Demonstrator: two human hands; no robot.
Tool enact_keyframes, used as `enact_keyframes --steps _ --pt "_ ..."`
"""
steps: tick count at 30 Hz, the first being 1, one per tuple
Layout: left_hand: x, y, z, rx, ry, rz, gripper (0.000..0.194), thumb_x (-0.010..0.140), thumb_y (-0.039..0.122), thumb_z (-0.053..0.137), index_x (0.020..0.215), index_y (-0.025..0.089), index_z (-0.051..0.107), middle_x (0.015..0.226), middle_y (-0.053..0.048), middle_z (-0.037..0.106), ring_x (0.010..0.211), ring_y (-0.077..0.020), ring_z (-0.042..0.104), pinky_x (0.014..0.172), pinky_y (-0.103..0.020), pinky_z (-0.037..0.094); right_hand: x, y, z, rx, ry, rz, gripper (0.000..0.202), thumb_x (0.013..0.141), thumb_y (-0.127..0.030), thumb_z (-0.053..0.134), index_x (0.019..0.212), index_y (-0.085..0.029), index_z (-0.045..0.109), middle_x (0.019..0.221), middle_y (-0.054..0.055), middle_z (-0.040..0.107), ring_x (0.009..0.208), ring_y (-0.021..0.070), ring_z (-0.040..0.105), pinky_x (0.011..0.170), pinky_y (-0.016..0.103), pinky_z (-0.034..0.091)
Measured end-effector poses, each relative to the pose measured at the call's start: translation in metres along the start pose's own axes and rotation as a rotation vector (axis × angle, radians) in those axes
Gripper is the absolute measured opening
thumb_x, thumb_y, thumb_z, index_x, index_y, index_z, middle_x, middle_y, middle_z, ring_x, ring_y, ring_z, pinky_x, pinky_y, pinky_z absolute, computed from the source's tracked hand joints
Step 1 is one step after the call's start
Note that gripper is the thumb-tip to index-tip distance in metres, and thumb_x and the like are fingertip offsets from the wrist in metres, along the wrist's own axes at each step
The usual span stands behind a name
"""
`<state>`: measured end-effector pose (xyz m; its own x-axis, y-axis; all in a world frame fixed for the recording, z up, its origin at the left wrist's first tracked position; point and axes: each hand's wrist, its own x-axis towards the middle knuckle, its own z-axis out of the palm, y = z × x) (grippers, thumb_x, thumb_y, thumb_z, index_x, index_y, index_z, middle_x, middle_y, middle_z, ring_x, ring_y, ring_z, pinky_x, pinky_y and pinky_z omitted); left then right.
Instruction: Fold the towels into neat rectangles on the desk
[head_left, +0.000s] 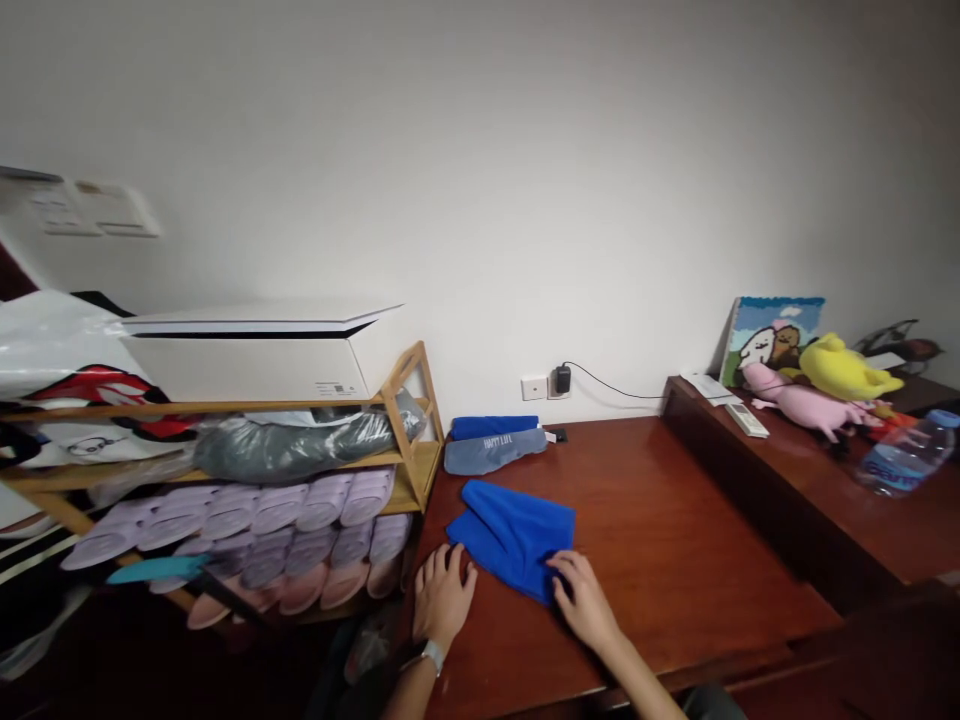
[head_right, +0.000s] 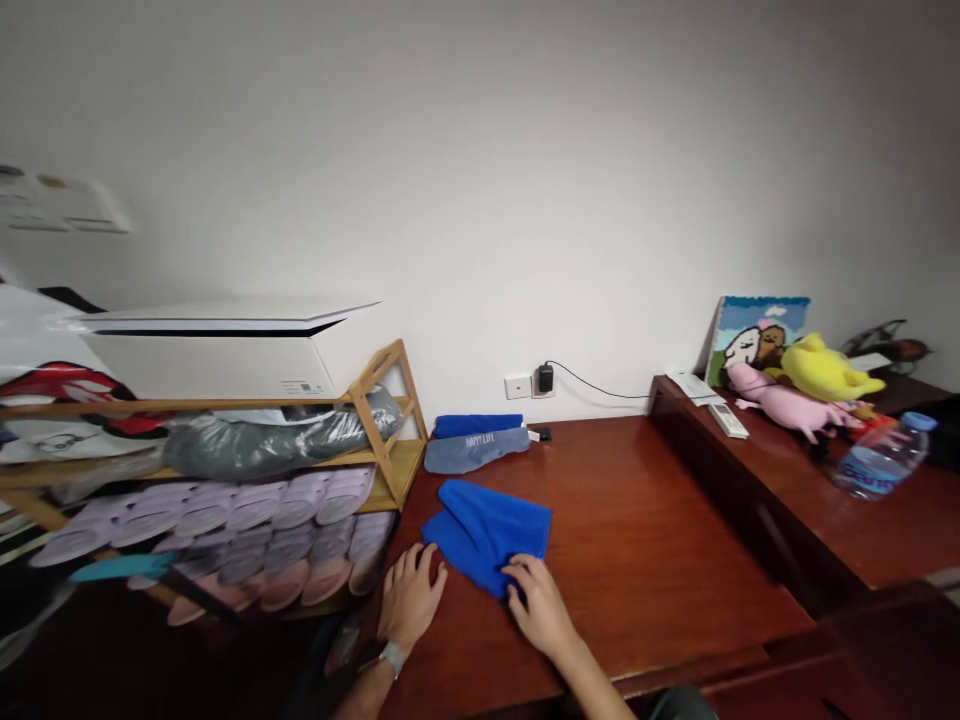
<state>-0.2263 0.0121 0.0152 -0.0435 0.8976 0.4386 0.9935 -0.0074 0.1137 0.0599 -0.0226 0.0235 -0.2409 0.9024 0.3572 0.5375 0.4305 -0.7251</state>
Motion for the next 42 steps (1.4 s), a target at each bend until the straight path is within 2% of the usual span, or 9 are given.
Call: enact_keyframes --steps 5,11,17,21,24,28,32,37,42 --pt "0.003 0.002 -0.004 0.003 -0.001 0.011 0.041 0.102 0.032 0.05 0.132 0.018 0.075 0.137 -0.018 0.073 0.127 -0.0343 0.065 0.108 -0.049 0.05 -0.014 0.021 -0.039 -0.135 0.115 0.24 0.038 0.099 -0.031 0.058 0.133 -0.026 0.074 0.129 0.012 0.076 0.122 0.0309 0.07 0.113 0.047 0.055" --pt "0.005 0.004 -0.006 -0.031 0.021 0.016 0.039 0.101 0.033 0.05 0.128 0.02 0.076 0.131 -0.015 0.075 0.12 -0.0314 0.066 0.104 -0.046 0.051 -0.008 0.015 -0.034 -0.221 0.078 0.269 0.021 0.099 -0.036 0.063 0.107 -0.027 0.08 0.115 0.01 0.079 0.11 0.0302 0.072 0.103 0.042 0.057" --pt "0.009 0.001 -0.008 -0.05 0.03 0.02 0.04 0.101 0.03 0.047 0.129 0.019 0.074 0.127 -0.015 0.076 0.117 -0.0302 0.068 0.103 -0.045 0.053 -0.002 0.006 -0.034 0.107 0.248 0.307 0.049 0.102 -0.066 0.055 0.085 -0.025 0.075 0.092 0.01 0.082 0.088 0.028 0.077 0.086 0.039 0.06" --pt "0.007 0.005 -0.019 -0.117 0.025 0.102 0.039 0.102 0.029 0.046 0.128 0.018 0.073 0.127 -0.016 0.076 0.118 -0.0305 0.07 0.104 -0.044 0.054 -0.012 -0.008 -0.043 0.133 0.232 0.242 0.051 0.102 -0.068 0.053 0.082 -0.025 0.073 0.087 0.008 0.079 0.086 0.0262 0.075 0.083 0.035 0.059" --pt "-0.004 0.027 -0.035 -0.243 -0.013 0.244 0.038 0.105 0.032 0.045 0.128 0.021 0.073 0.123 -0.014 0.077 0.116 -0.0298 0.071 0.104 -0.044 0.055 -0.023 -0.021 -0.046 0.114 0.19 0.172 0.044 0.105 -0.06 0.053 0.084 -0.025 0.071 0.092 0.007 0.077 0.09 0.0245 0.074 0.086 0.034 0.058" --pt "-0.023 0.088 -0.063 -0.409 -0.137 0.488 0.038 0.108 0.04 0.051 0.139 0.029 0.069 0.131 -0.008 0.076 0.121 -0.0247 0.07 0.107 -0.039 0.056 -0.037 -0.032 -0.044 0.124 0.157 0.115 0.032 0.107 -0.048 0.054 0.091 -0.026 0.071 0.097 0.006 0.076 0.093 0.0235 0.073 0.089 0.034 0.058" --pt "-0.029 0.134 -0.088 -0.53 -0.31 0.564 0.034 0.106 0.029 0.052 0.131 0.031 0.074 0.124 -0.004 0.08 0.115 -0.0215 0.072 0.105 -0.037 0.058 -0.045 -0.034 -0.049 0.146 0.225 0.127 0.029 0.107 -0.044 0.053 0.094 -0.026 0.071 0.097 0.007 0.076 0.096 0.0245 0.074 0.092 0.035 0.059" --pt "-0.02 0.146 -0.118 -0.638 -0.415 0.501 0.035 0.108 0.027 0.044 0.115 0.029 0.078 0.113 -0.004 0.082 0.11 -0.0212 0.074 0.103 -0.035 0.059 -0.049 -0.036 -0.06 0.186 0.33 0.057 0.019 0.1 -0.041 0.067 0.11 -0.026 0.074 0.114 0.008 0.078 0.111 0.0266 0.073 0.104 0.04 0.057" --pt "-0.006 0.16 -0.157 -0.757 -0.352 0.44 0.03 0.107 0.03 0.046 0.107 0.029 0.076 0.106 -0.003 0.081 0.102 -0.0192 0.076 0.096 -0.032 0.061 -0.045 -0.044 -0.05 0.183 0.301 0.041 0.019 0.098 -0.038 0.068 0.111 -0.027 0.076 0.106 0.006 0.079 0.102 0.0266 0.074 0.097 0.039 0.06"
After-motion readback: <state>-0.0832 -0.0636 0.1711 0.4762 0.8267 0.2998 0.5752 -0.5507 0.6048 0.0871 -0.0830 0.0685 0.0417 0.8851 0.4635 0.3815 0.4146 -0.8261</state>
